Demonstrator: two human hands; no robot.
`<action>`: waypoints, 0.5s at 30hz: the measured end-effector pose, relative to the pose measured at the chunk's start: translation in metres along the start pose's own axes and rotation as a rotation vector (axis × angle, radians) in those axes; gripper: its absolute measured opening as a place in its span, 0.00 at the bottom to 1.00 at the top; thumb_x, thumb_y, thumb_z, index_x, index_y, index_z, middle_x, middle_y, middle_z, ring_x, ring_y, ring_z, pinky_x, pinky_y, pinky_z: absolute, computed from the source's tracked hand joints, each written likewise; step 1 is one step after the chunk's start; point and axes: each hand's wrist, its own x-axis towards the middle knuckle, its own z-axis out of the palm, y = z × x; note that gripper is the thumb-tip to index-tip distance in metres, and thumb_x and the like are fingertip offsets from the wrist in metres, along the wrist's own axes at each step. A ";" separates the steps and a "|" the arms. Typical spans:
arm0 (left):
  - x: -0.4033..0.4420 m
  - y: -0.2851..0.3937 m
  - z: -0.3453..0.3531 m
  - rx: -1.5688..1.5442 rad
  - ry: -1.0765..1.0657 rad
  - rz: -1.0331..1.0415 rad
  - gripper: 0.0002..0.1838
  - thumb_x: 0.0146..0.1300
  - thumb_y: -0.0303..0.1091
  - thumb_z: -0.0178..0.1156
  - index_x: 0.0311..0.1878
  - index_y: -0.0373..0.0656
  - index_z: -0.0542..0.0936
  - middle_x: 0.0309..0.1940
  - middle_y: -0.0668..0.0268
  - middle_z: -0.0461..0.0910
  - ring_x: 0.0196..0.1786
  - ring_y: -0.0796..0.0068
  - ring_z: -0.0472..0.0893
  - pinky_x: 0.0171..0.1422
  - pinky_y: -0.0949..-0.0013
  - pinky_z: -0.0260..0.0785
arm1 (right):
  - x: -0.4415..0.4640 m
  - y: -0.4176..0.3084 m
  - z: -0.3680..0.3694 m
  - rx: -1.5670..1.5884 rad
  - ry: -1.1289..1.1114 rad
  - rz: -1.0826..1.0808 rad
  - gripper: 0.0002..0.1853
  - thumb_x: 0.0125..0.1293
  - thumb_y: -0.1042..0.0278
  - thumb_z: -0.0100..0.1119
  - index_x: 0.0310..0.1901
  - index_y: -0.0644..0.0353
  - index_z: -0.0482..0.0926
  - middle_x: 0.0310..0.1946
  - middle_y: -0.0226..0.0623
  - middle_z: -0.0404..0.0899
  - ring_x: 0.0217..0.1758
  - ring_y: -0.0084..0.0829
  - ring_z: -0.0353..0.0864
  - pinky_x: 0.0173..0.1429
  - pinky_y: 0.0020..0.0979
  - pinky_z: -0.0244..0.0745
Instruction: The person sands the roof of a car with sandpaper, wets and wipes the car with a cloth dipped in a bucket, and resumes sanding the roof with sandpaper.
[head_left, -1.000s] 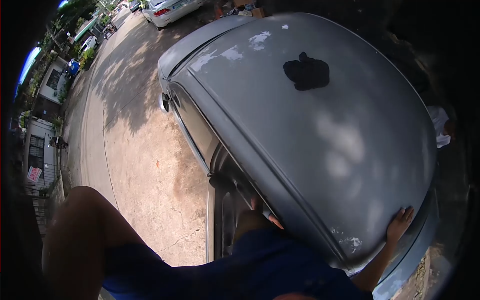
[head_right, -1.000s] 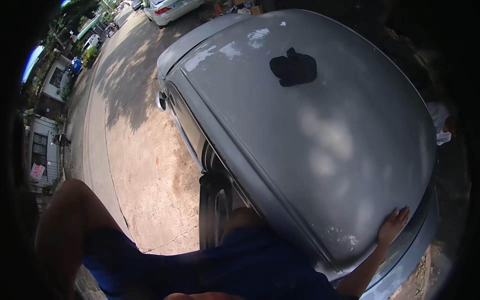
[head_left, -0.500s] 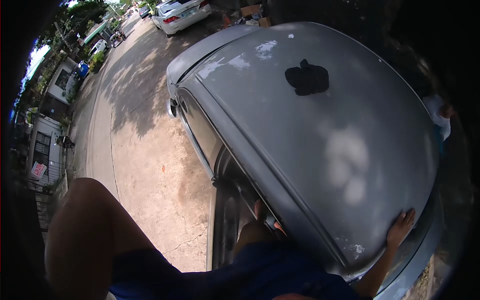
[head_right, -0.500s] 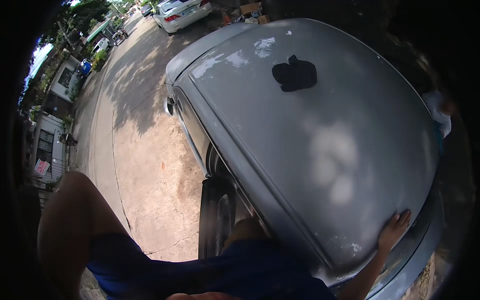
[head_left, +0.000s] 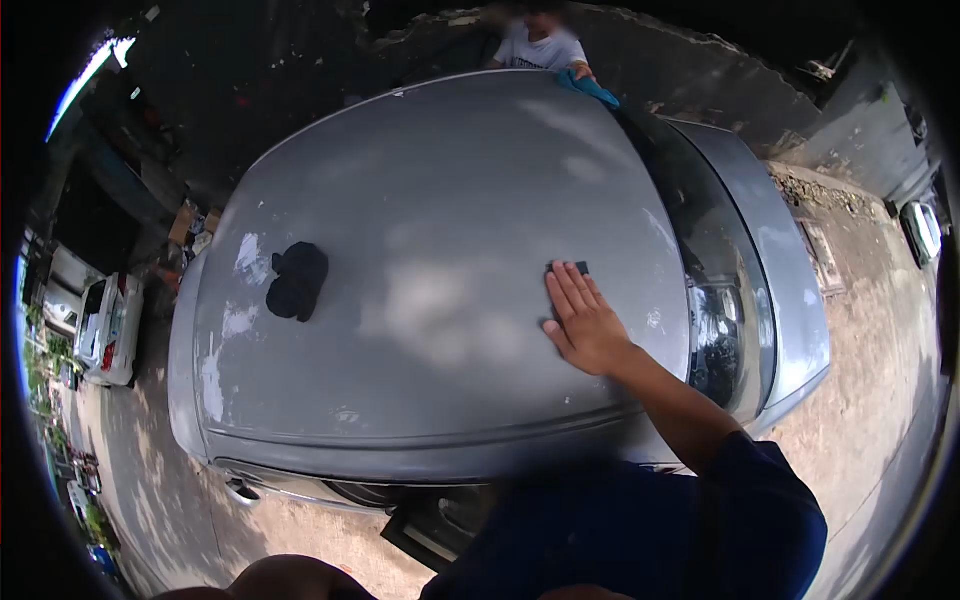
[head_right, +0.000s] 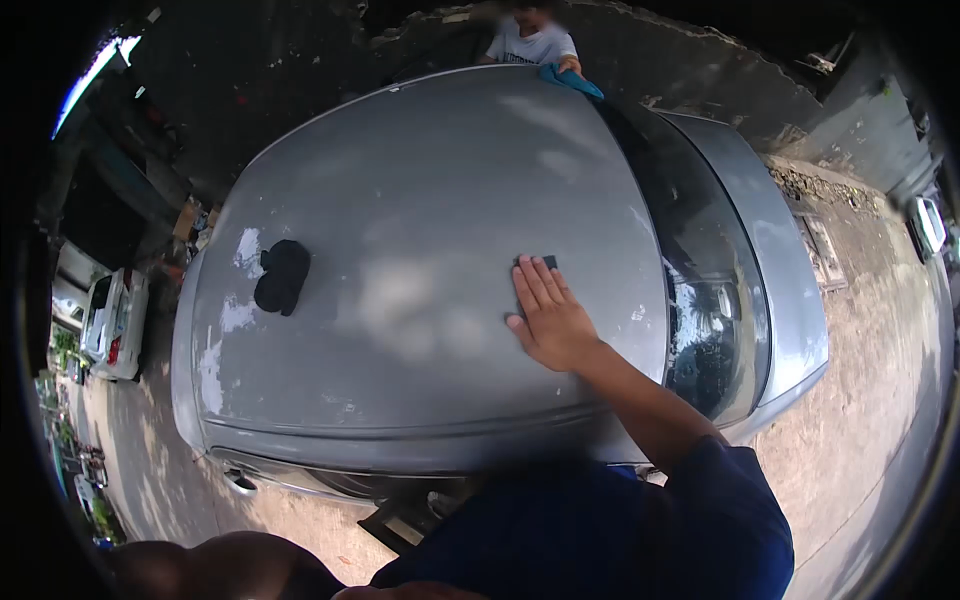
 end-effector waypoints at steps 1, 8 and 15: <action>-0.034 -0.024 -0.010 0.096 -0.421 -0.262 0.36 0.81 0.61 0.40 0.68 0.36 0.78 0.66 0.45 0.79 0.68 0.40 0.76 0.77 0.37 0.65 | -0.003 -0.019 0.007 -0.045 0.030 -0.079 0.40 0.86 0.45 0.34 0.85 0.73 0.49 0.88 0.58 0.45 0.92 0.53 0.42 0.92 0.50 0.39; -0.326 -0.021 -0.038 0.395 -1.807 -0.915 0.37 0.77 0.59 0.59 0.82 0.51 0.70 0.84 0.51 0.62 0.86 0.43 0.57 0.88 0.33 0.44 | -0.006 -0.080 0.012 0.034 0.043 -0.129 0.40 0.85 0.45 0.42 0.83 0.72 0.54 0.87 0.57 0.49 0.91 0.53 0.47 0.91 0.51 0.44; -0.384 -0.067 -0.029 0.480 -1.876 -0.854 0.43 0.76 0.67 0.55 0.86 0.54 0.63 0.89 0.53 0.53 0.90 0.45 0.48 0.87 0.25 0.34 | 0.043 -0.055 0.006 -0.040 0.011 -0.057 0.41 0.86 0.44 0.39 0.84 0.72 0.52 0.88 0.56 0.48 0.91 0.53 0.46 0.91 0.51 0.43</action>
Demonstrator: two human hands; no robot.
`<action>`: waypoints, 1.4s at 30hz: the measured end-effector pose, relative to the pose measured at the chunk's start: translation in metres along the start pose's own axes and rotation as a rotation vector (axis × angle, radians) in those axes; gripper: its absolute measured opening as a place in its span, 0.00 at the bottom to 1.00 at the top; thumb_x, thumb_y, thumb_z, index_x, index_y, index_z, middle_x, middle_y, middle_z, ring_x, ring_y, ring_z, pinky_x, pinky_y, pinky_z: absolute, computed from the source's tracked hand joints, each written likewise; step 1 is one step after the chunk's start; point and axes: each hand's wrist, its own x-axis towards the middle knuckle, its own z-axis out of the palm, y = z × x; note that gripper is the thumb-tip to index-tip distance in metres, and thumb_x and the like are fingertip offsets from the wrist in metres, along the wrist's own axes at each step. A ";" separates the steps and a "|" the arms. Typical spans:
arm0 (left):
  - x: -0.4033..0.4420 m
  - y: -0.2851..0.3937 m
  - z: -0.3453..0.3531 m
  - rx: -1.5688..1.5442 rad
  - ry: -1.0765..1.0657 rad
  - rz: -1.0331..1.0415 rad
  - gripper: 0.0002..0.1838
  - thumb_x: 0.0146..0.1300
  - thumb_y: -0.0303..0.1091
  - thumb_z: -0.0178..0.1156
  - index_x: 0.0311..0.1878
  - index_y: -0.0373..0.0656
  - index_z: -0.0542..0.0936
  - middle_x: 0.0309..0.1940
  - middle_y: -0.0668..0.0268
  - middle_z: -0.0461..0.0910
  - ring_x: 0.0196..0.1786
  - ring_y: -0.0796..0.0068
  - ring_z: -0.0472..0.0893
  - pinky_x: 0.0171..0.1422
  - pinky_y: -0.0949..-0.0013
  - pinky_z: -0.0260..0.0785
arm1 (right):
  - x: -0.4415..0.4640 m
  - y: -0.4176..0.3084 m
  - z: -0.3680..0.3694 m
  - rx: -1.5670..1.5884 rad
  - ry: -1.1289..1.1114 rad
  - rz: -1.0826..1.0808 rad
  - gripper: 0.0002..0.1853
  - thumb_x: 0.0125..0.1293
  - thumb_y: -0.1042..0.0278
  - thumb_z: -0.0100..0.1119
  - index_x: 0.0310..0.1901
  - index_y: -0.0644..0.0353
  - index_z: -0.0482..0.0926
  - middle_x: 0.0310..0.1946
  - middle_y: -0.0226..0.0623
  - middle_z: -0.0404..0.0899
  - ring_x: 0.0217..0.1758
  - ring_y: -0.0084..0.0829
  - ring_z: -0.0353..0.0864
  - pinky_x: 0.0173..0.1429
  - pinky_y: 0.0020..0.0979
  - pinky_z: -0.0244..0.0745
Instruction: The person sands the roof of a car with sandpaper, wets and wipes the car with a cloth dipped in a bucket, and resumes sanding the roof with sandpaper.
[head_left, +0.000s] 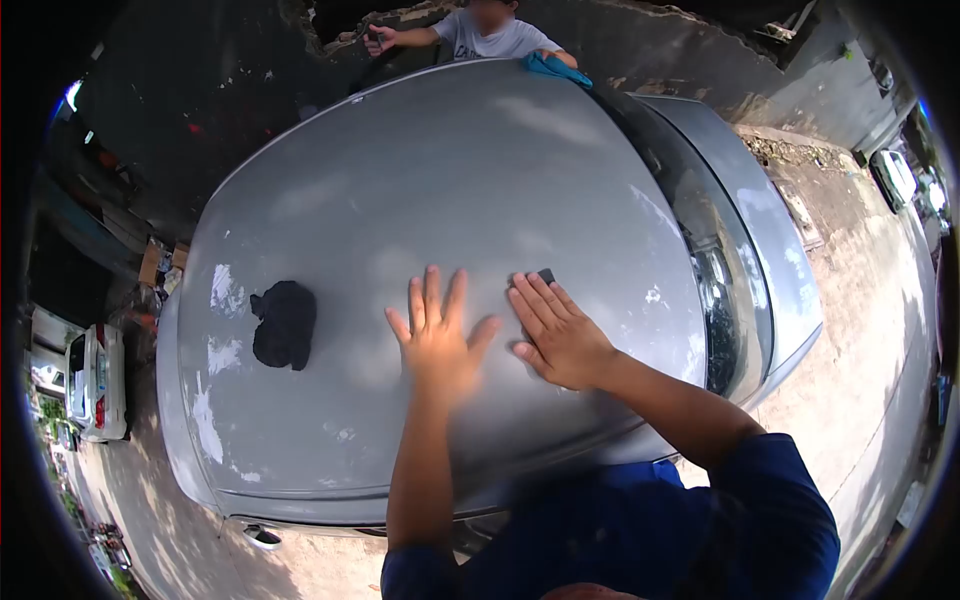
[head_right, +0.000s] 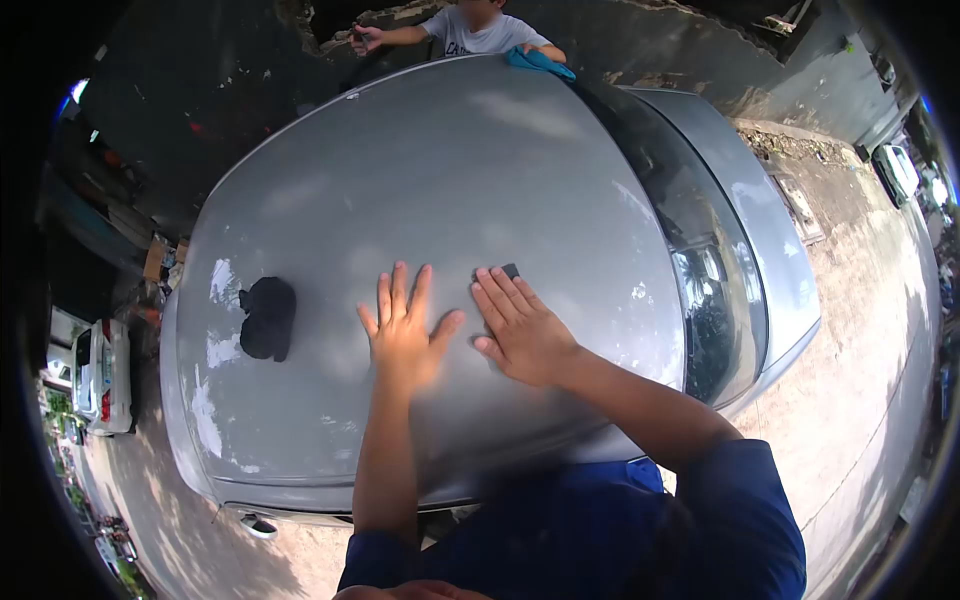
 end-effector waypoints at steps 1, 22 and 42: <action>0.017 -0.012 0.004 0.017 0.026 -0.056 0.43 0.77 0.67 0.54 0.86 0.54 0.62 0.88 0.52 0.53 0.90 0.45 0.48 0.87 0.25 0.34 | 0.018 0.014 0.001 -0.019 0.007 0.003 0.41 0.86 0.43 0.38 0.84 0.72 0.52 0.88 0.56 0.47 0.91 0.53 0.45 0.92 0.51 0.43; 0.056 -0.068 -0.002 -0.033 0.194 -0.235 0.34 0.76 0.59 0.61 0.77 0.49 0.73 0.80 0.54 0.67 0.84 0.47 0.61 0.87 0.39 0.48 | 0.278 0.202 0.013 -0.060 -0.094 0.139 0.42 0.87 0.39 0.24 0.86 0.68 0.47 0.89 0.52 0.42 0.93 0.48 0.37 0.93 0.45 0.35; 0.049 -0.085 -0.003 -0.671 0.792 -0.093 0.31 0.68 0.27 0.71 0.15 0.45 0.59 0.10 0.66 0.59 0.13 0.69 0.57 0.19 0.64 0.47 | 0.372 0.277 0.063 -0.182 0.090 0.207 0.43 0.87 0.36 0.30 0.84 0.69 0.56 0.84 0.62 0.54 0.87 0.60 0.54 0.89 0.48 0.49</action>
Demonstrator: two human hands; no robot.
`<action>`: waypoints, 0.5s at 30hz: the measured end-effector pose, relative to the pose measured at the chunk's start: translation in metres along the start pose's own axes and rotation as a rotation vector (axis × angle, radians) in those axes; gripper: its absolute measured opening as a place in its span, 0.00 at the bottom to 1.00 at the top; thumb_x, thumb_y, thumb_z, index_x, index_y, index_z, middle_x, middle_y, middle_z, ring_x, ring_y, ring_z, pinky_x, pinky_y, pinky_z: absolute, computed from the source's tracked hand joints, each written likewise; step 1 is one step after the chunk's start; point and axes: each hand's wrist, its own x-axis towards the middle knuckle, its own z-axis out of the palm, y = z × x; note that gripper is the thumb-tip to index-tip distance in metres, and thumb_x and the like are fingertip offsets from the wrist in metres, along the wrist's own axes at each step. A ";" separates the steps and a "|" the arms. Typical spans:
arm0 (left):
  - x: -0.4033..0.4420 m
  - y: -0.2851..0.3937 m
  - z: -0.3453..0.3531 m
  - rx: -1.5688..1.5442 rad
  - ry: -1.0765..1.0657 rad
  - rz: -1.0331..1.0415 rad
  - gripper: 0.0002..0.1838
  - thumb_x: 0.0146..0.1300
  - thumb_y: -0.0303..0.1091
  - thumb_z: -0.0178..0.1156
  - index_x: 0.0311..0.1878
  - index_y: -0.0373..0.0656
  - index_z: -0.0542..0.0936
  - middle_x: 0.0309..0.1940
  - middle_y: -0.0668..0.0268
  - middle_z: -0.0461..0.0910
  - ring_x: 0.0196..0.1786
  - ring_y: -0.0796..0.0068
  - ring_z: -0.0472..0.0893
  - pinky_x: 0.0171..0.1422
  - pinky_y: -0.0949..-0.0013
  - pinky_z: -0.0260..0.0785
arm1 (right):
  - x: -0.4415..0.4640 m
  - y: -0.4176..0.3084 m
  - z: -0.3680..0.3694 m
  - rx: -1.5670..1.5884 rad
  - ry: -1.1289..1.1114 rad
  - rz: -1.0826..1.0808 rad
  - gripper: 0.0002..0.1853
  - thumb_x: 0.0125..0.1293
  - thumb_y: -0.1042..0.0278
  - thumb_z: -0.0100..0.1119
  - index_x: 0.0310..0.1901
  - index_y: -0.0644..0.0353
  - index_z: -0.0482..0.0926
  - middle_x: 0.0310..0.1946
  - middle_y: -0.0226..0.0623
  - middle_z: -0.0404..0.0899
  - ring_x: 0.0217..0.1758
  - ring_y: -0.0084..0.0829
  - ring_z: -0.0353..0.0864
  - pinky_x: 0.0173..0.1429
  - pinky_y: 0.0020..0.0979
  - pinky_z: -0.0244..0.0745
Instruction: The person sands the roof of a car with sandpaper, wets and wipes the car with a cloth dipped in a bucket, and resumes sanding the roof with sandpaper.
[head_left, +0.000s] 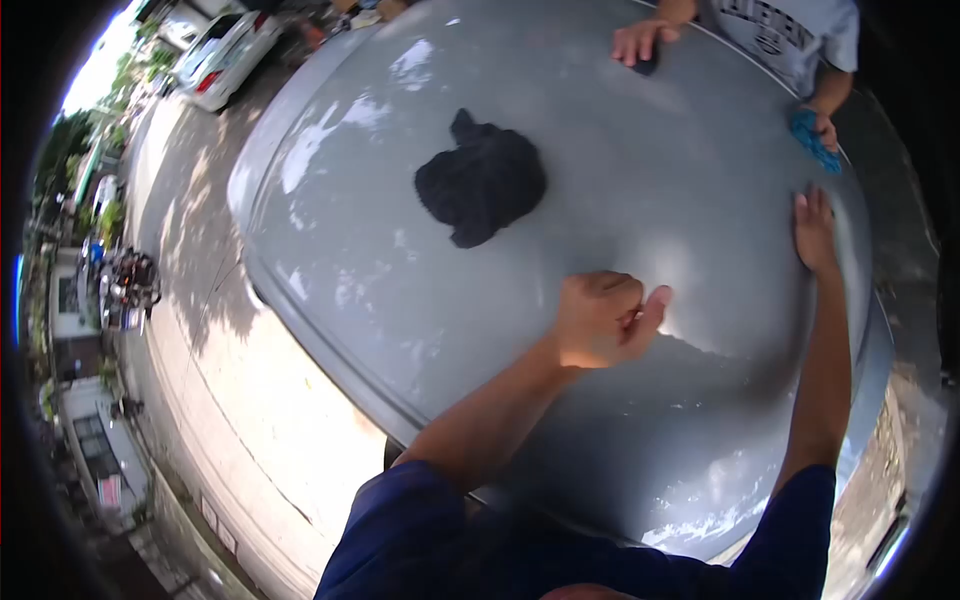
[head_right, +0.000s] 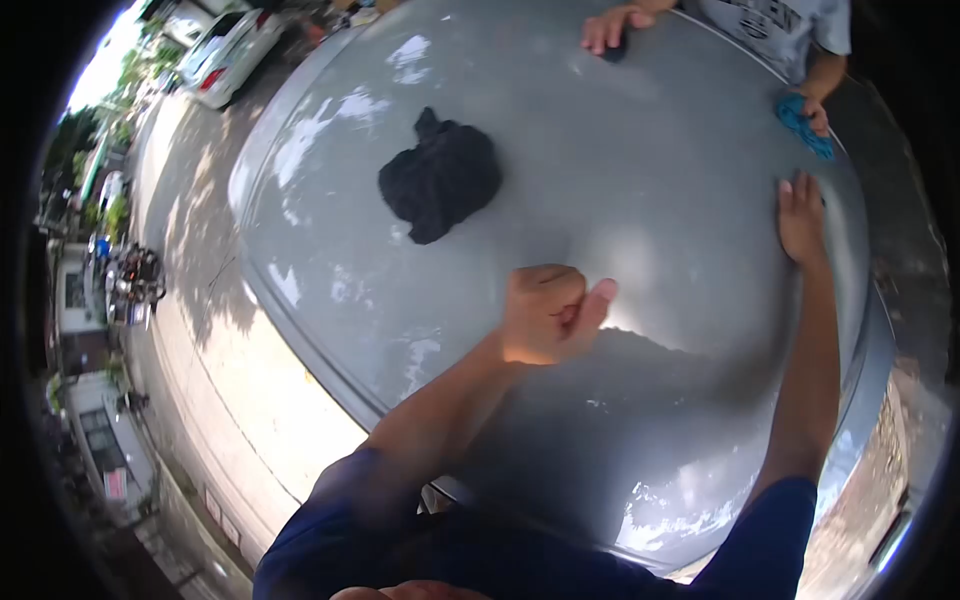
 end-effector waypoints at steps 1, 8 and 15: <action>-0.004 -0.002 -0.003 -0.042 0.015 0.021 0.30 0.66 0.27 0.70 0.15 0.46 0.60 0.10 0.66 0.60 0.13 0.65 0.61 0.20 0.62 0.50 | -0.025 -0.014 0.004 0.198 -0.040 0.014 0.43 0.87 0.35 0.29 0.85 0.68 0.54 0.85 0.60 0.54 0.87 0.59 0.55 0.90 0.48 0.50; -0.019 -0.015 0.005 0.083 -0.035 -0.012 0.27 0.66 0.34 0.66 0.13 0.48 0.65 0.10 0.67 0.67 0.14 0.60 0.70 0.21 0.58 0.58 | -0.190 -0.132 -0.062 0.238 -0.017 -0.495 0.37 0.88 0.40 0.30 0.84 0.59 0.60 0.84 0.49 0.61 0.88 0.48 0.58 0.88 0.46 0.57; -0.012 -0.014 0.001 0.124 -0.064 0.024 0.27 0.67 0.37 0.65 0.12 0.48 0.66 0.10 0.67 0.69 0.14 0.58 0.72 0.22 0.57 0.61 | -0.119 0.034 -0.007 0.163 -0.021 -0.208 0.35 0.88 0.43 0.35 0.83 0.61 0.64 0.84 0.58 0.57 0.87 0.57 0.56 0.89 0.51 0.52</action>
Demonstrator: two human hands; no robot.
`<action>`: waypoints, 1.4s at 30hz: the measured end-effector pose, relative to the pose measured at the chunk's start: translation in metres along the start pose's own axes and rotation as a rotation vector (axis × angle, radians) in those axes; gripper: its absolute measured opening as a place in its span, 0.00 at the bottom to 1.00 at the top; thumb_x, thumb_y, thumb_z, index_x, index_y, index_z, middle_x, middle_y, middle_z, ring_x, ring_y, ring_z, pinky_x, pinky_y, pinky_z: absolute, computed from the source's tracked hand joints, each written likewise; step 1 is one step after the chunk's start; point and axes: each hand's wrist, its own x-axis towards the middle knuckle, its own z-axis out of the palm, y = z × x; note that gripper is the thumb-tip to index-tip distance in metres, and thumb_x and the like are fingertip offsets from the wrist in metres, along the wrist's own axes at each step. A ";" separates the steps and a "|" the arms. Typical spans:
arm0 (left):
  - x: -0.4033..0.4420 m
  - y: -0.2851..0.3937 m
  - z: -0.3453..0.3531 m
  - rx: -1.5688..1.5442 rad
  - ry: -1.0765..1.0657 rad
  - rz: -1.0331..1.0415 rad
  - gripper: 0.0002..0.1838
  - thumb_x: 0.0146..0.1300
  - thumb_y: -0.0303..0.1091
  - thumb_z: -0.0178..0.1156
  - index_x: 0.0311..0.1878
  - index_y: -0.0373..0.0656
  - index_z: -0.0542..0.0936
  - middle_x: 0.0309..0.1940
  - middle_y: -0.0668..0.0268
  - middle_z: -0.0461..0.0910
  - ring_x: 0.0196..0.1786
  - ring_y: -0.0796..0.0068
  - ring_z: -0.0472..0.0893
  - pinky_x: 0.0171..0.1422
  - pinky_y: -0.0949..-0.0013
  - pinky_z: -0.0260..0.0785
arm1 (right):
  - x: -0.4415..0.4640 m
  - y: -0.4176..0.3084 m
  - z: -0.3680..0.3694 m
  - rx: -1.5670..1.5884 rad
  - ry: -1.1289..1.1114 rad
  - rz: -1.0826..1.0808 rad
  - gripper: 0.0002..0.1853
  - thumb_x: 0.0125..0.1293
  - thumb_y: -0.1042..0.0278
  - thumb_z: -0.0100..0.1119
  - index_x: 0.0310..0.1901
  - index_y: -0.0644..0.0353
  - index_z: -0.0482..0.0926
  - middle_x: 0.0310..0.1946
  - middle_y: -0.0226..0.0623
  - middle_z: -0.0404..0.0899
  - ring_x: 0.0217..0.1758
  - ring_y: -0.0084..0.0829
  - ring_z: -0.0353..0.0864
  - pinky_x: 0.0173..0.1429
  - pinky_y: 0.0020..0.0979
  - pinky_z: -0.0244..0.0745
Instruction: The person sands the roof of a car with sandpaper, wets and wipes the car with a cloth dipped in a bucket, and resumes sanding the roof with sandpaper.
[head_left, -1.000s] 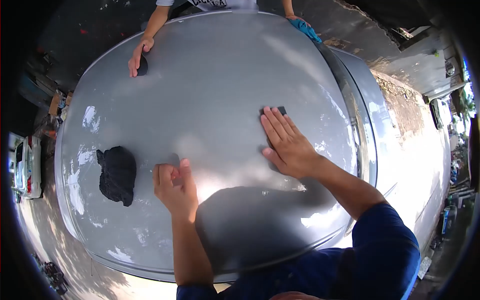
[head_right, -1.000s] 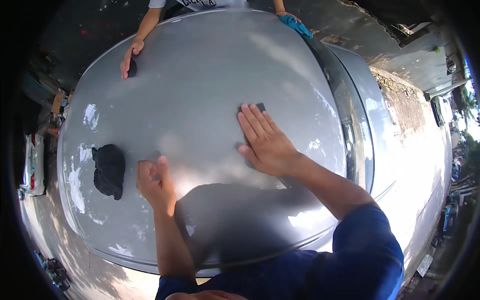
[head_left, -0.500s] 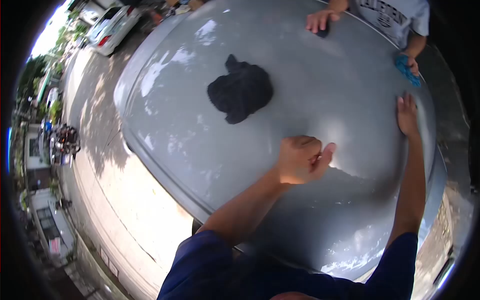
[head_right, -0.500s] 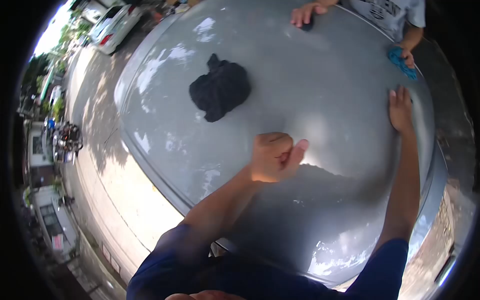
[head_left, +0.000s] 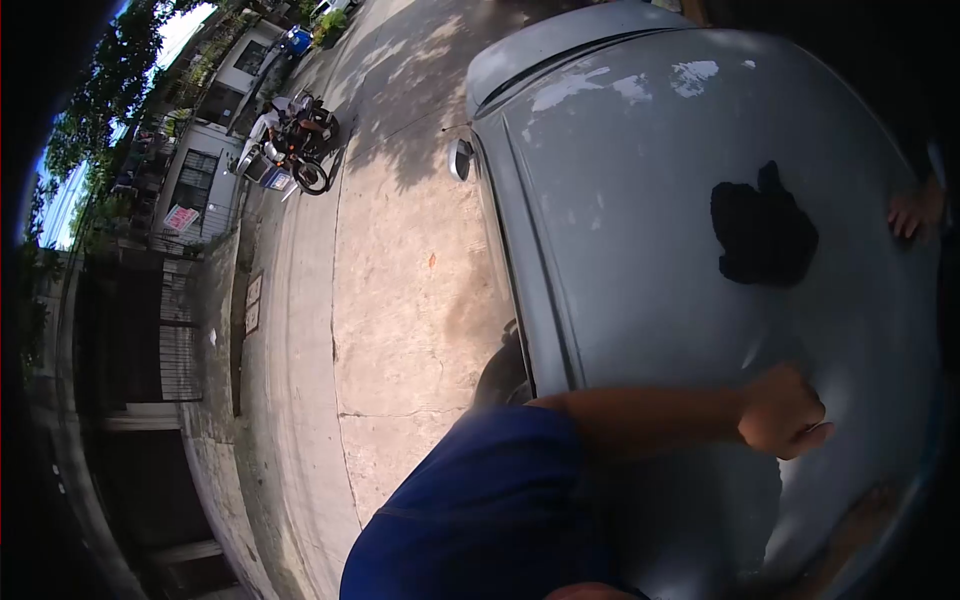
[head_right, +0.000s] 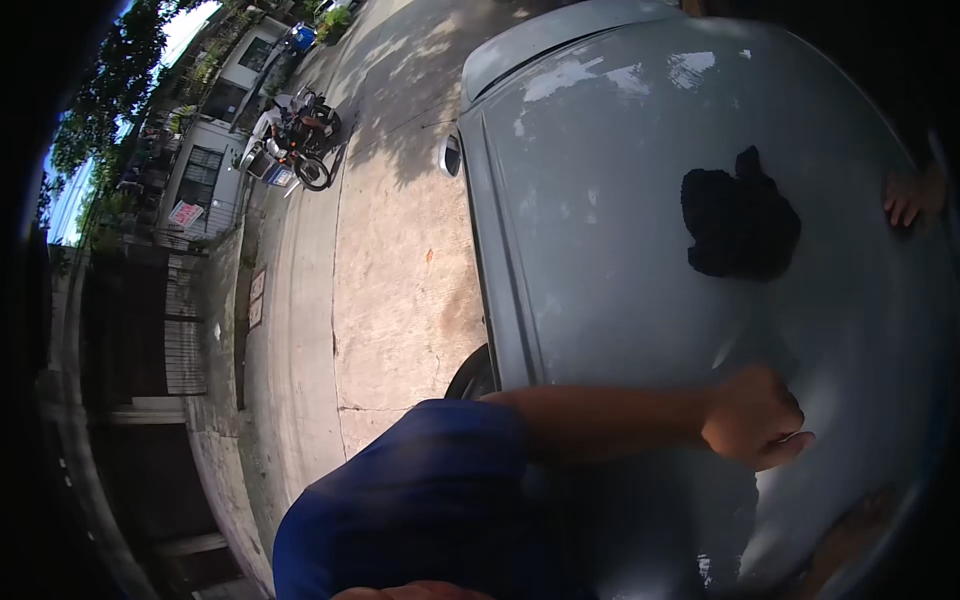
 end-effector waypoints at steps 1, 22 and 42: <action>-0.002 0.000 0.003 -0.019 0.011 -0.013 0.27 0.68 0.37 0.65 0.13 0.48 0.66 0.10 0.67 0.69 0.14 0.58 0.72 0.22 0.57 0.61 | -0.018 -0.090 -0.021 -0.143 0.004 -0.046 0.35 0.89 0.44 0.32 0.83 0.61 0.64 0.84 0.59 0.57 0.87 0.58 0.56 0.89 0.51 0.51; -0.005 0.011 -0.003 -0.094 -0.097 -0.115 0.31 0.72 0.37 0.67 0.14 0.45 0.64 0.09 0.64 0.64 0.12 0.61 0.65 0.21 0.57 0.54 | 0.002 0.015 -0.027 0.087 0.031 0.313 0.37 0.89 0.44 0.37 0.86 0.63 0.54 0.88 0.46 0.54 0.92 0.46 0.47 0.92 0.45 0.36; 0.001 0.009 -0.004 -0.103 -0.058 -0.220 0.33 0.74 0.39 0.68 0.13 0.43 0.65 0.09 0.64 0.63 0.12 0.68 0.61 0.20 0.59 0.52 | -0.106 -0.211 -0.060 -0.145 -0.207 -0.102 0.41 0.86 0.39 0.25 0.86 0.63 0.52 0.88 0.48 0.53 0.92 0.50 0.46 0.91 0.60 0.29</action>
